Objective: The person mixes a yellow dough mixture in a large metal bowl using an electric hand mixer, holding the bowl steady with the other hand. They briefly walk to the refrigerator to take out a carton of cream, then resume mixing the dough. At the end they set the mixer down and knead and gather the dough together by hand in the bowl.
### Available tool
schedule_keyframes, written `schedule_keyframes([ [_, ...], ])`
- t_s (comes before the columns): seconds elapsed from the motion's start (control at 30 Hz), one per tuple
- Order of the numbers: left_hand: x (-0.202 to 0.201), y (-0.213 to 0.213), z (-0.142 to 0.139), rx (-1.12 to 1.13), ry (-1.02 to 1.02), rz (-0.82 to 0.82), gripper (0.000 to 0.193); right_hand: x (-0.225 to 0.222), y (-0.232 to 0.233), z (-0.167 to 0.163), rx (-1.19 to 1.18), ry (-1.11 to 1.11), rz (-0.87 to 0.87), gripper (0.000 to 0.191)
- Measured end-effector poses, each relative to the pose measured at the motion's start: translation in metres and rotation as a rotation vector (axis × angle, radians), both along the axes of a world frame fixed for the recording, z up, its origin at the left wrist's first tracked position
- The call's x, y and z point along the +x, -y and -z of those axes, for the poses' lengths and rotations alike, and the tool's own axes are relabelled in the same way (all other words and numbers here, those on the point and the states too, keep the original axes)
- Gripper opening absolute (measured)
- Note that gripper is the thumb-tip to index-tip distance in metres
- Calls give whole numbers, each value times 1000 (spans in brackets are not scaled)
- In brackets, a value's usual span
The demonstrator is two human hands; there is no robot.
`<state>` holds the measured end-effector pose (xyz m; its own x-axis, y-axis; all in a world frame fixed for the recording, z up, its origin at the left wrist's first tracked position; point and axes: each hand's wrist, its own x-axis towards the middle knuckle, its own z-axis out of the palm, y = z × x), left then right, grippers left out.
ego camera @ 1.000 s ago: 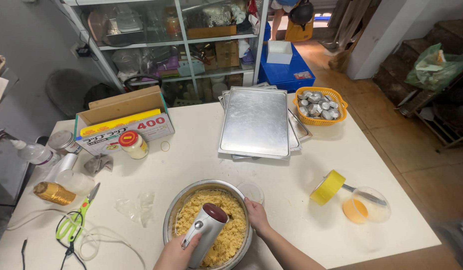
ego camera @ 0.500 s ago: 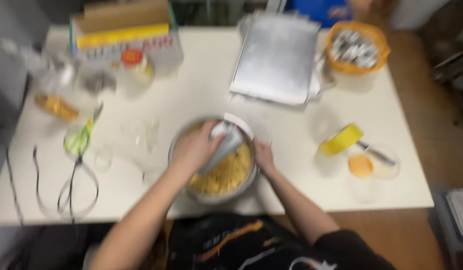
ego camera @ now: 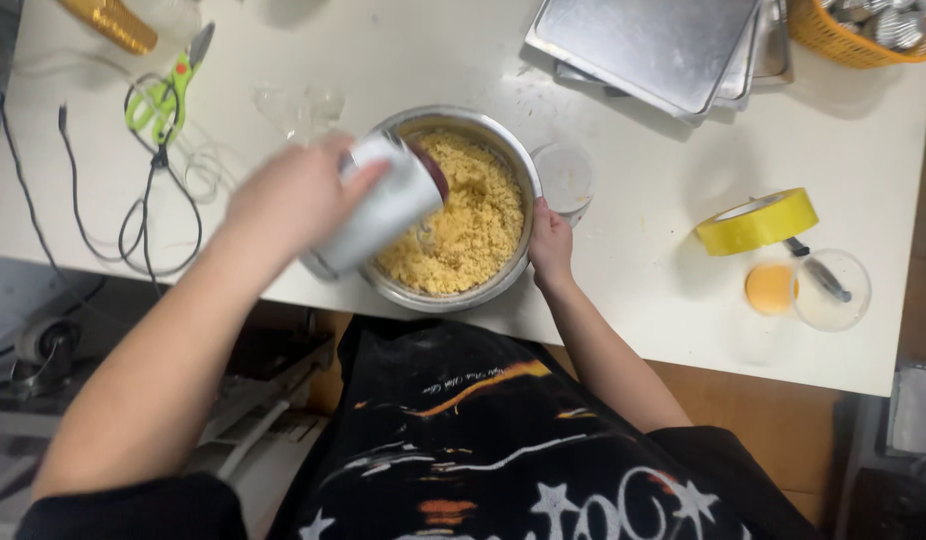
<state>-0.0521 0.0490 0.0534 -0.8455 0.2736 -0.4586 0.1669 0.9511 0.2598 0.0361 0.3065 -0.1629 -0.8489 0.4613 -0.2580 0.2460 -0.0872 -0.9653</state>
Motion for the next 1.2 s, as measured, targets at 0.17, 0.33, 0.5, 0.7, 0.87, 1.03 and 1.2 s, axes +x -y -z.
schedule_keyframes([
  [0.17, -8, -12, 28, 105, -190, -75, 53, -7, 2, 10, -117, -28, 12, 49],
  [0.33, 9, -35, 66, 524, -114, -144, 45, -20, -12, 8, -63, 63, 2, 52],
  [0.5, 31, -6, 62, 561, -82, -43, 44, -21, -9, 6, -81, 12, 32, 52],
  [0.7, 9, 14, 27, 240, -113, -113, 48, -25, -9, -5, -51, 57, 13, 52],
  [0.87, -17, -27, 29, 233, -217, -154, 53, -31, -13, -10, -57, 51, -36, 53],
  [1.03, -47, -55, 30, 287, -173, -140, 51, -34, -17, -5, 19, 92, -56, 58],
  [1.2, -70, -94, 12, 305, -222, -23, 51, -38, -23, -9, 325, 152, -71, 61],
])
